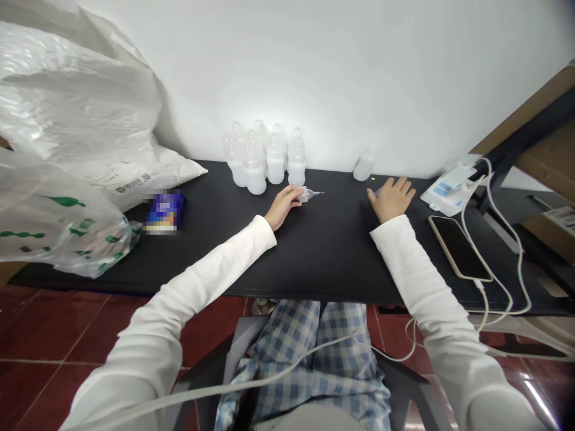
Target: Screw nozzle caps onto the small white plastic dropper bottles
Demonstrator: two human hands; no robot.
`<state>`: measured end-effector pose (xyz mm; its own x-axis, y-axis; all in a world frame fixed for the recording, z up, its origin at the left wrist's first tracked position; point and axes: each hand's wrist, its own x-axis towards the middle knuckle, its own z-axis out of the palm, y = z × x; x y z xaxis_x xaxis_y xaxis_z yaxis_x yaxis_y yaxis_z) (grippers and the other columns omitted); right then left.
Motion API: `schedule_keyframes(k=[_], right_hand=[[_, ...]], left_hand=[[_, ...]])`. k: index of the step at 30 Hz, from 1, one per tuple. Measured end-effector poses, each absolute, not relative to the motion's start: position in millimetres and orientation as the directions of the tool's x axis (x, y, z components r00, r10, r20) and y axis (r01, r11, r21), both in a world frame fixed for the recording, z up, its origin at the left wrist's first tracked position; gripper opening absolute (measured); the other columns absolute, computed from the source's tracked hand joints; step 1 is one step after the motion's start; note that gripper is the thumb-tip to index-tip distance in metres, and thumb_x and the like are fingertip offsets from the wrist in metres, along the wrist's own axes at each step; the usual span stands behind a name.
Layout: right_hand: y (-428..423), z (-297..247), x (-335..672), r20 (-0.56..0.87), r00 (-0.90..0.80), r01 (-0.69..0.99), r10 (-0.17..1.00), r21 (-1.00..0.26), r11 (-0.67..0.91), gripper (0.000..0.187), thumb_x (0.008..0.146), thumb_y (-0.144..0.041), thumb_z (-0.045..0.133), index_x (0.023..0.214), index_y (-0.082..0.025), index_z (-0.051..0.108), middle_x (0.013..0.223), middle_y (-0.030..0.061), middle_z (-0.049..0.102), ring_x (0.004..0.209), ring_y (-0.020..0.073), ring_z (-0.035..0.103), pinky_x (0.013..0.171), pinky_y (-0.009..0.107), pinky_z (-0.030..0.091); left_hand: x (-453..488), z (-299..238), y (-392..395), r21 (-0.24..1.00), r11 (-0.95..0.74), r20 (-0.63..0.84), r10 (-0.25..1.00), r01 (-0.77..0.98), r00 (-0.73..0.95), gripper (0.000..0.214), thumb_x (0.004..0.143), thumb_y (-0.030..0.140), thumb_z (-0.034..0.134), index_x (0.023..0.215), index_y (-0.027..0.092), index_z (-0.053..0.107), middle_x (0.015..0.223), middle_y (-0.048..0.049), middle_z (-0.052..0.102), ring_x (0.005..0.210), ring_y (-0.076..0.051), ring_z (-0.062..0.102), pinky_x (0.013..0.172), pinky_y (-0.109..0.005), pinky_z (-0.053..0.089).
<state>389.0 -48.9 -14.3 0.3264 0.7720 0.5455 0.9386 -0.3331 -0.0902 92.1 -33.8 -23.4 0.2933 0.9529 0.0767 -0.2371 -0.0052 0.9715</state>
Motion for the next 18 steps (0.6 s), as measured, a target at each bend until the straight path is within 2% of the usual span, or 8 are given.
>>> schedule_keyframes(k=[2, 4, 6, 8, 12, 15, 18], right_hand=[[-51, -10, 373, 0.582, 0.219, 0.976, 0.783, -0.123, -0.182, 0.051, 0.101, -0.050, 0.043, 0.122, -0.006, 0.061, 0.132, 0.0330, 0.058, 0.119, 0.0417, 0.055, 0.099, 0.061, 0.037], [-54, -8, 355, 0.574, 0.036, 0.985, 0.818, -0.158, 0.067, 0.045, 0.105, -0.046, 0.035, 0.121, -0.014, 0.062, 0.122, 0.0234, 0.065, 0.115, 0.0359, 0.058, 0.100, 0.057, 0.038], [-58, -10, 336, 0.554, -0.182, 0.928, 0.812, -0.176, 0.328, 0.041, 0.105, -0.045, 0.035, 0.121, -0.019, 0.062, 0.113, 0.0161, 0.068, 0.110, 0.0309, 0.062, 0.101, 0.052, 0.038], [-61, -15, 320, 0.543, -0.296, 0.856, 0.786, -0.214, 0.470, 0.038, 0.104, -0.045, 0.042, 0.125, -0.020, 0.060, 0.109, 0.0128, 0.069, 0.104, 0.0275, 0.064, 0.100, 0.049, 0.041], [-64, -25, 305, 0.532, -0.328, 0.716, 0.780, -0.399, 0.573, 0.036, 0.098, -0.047, 0.054, 0.122, -0.020, 0.059, 0.101, 0.0097, 0.070, 0.089, 0.0222, 0.066, 0.088, 0.040, 0.050], [-62, -28, 305, 0.522, -0.309, 0.570, 0.795, -0.567, 0.594, 0.032, 0.096, -0.049, 0.058, 0.113, -0.021, 0.058, 0.094, 0.0060, 0.070, 0.079, 0.0179, 0.065, 0.075, 0.034, 0.054], [-61, -30, 304, 0.518, -0.266, 0.485, 0.813, -0.657, 0.577, 0.030, 0.092, -0.049, 0.062, 0.106, -0.023, 0.057, 0.091, 0.0038, 0.070, 0.076, 0.0161, 0.065, 0.070, 0.031, 0.056]], left_hand=[[94, -25, -35, 0.978, -0.075, 0.131, 0.947, -0.195, 0.294, 0.027, 0.084, 0.041, 0.070, 0.077, 0.018, 0.058, 0.092, -0.0024, 0.068, 0.090, -0.014, 0.063, 0.080, -0.024, 0.050], [96, -27, -35, 0.977, -0.116, 0.168, 0.935, -0.177, 0.313, 0.029, 0.083, 0.045, 0.073, 0.080, 0.019, 0.062, 0.094, -0.0023, 0.070, 0.094, -0.014, 0.064, 0.086, -0.026, 0.050], [98, -29, -36, 0.973, -0.130, 0.190, 0.920, -0.190, 0.344, 0.034, 0.081, 0.051, 0.077, 0.082, 0.019, 0.064, 0.093, -0.0021, 0.071, 0.095, -0.015, 0.066, 0.088, -0.028, 0.051], [100, -32, -35, 0.969, -0.134, 0.205, 0.902, -0.206, 0.379, 0.040, 0.077, 0.055, 0.080, 0.083, 0.018, 0.064, 0.090, -0.0021, 0.071, 0.092, -0.015, 0.066, 0.088, -0.029, 0.053], [102, -37, -34, 0.964, -0.134, 0.220, 0.885, -0.228, 0.410, 0.043, 0.072, 0.048, 0.087, 0.085, 0.017, 0.059, 0.090, -0.0021, 0.071, 0.090, -0.014, 0.069, 0.091, -0.031, 0.054], [102, -40, -34, 0.965, -0.092, 0.181, 0.911, -0.246, 0.371, 0.046, 0.073, 0.037, 0.088, 0.095, 0.019, 0.052, 0.096, -0.0032, 0.072, 0.093, -0.016, 0.072, 0.090, -0.034, 0.057], [101, -39, -35, 0.967, -0.061, 0.154, 0.914, -0.249, 0.375, 0.054, 0.073, 0.034, 0.089, 0.109, 0.020, 0.052, 0.104, -0.0060, 0.074, 0.092, -0.017, 0.074, 0.086, -0.034, 0.058]])
